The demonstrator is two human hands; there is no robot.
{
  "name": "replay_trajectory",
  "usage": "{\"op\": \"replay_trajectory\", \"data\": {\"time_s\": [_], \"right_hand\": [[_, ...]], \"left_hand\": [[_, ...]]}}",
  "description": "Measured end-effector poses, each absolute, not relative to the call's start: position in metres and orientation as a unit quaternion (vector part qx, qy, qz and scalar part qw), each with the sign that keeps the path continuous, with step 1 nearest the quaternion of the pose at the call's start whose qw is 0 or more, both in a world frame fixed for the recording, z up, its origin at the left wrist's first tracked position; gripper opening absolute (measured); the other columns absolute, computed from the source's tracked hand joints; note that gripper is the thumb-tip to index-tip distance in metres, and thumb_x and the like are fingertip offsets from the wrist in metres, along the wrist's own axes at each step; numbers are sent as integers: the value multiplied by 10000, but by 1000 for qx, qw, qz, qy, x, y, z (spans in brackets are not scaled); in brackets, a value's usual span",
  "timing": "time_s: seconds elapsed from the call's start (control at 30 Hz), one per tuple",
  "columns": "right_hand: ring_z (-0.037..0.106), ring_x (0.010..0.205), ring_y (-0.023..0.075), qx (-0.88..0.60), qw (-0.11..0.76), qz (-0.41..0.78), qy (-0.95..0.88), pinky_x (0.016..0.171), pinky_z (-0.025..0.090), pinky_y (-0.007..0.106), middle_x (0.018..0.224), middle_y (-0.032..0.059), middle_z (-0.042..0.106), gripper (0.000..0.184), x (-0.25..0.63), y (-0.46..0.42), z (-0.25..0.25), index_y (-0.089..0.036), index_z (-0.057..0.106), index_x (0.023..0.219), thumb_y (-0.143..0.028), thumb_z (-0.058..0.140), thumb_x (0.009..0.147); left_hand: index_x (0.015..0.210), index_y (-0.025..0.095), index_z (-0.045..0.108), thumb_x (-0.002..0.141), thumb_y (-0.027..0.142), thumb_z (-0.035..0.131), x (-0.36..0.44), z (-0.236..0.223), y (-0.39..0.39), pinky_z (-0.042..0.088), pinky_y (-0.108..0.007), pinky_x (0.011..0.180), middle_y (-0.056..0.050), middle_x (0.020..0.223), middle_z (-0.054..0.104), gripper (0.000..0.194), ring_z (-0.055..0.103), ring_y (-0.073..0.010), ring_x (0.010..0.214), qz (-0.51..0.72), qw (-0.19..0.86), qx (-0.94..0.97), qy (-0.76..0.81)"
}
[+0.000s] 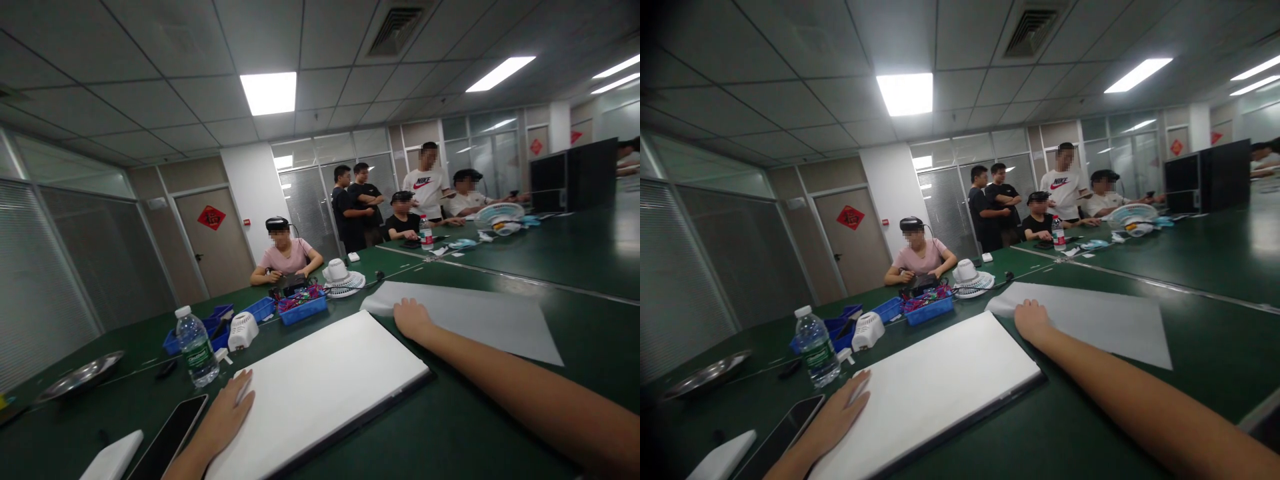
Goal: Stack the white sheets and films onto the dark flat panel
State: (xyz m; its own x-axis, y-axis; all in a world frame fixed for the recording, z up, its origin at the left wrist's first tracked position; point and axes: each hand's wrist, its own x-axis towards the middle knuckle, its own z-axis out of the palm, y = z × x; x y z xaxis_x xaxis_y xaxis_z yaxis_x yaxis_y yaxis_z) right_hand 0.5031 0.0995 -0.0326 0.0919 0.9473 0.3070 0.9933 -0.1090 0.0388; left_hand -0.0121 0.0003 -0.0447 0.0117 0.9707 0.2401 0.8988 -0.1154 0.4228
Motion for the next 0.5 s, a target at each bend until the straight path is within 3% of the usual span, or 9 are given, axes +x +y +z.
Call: {"op": "replay_trajectory", "data": {"time_s": [0.23, 0.3, 0.4, 0.5], "right_hand": [[632, 1025, 214, -715, 138, -119, -675, 872, 546, 426, 1216, 95, 621, 360, 505, 83, -7, -165, 585, 1243, -377, 597, 953], [640, 1019, 229, -696, 164, -124, -688, 869, 528, 401, 1186, 133, 644, 336, 503, 74, 5, -154, 551, 1293, -285, 524, 985], [633, 1067, 255, -651, 200, -127, -721, 877, 484, 367, 1218, 185, 645, 453, 482, 60, 17, -145, 408, 1439, -142, 348, 990], [616, 1113, 237, -571, 201, -107, -789, 903, 462, 348, 1276, 156, 635, 502, 442, 38, 13, -175, 359, 1489, -149, 287, 993]], "left_hand": [[1414, 102, 511, 811, 603, 450, -11, -44, 0, 196, -480, 1231, -142, 1543, 448, 786, 325, -322, 1468, 220, 69, 715, 660], [1408, 112, 522, 807, 599, 457, -12, -44, 1, 192, -479, 1231, -135, 1539, 456, 776, 329, -319, 1467, 220, 68, 714, 661], [1397, 142, 543, 804, 595, 484, -14, -45, 2, 194, -467, 1232, -115, 1537, 465, 749, 325, -311, 1469, 226, 70, 713, 660], [1387, 150, 558, 826, 597, 486, -17, -45, 1, 185, -483, 1233, -114, 1546, 452, 721, 302, -319, 1477, 231, 76, 713, 657]]}}
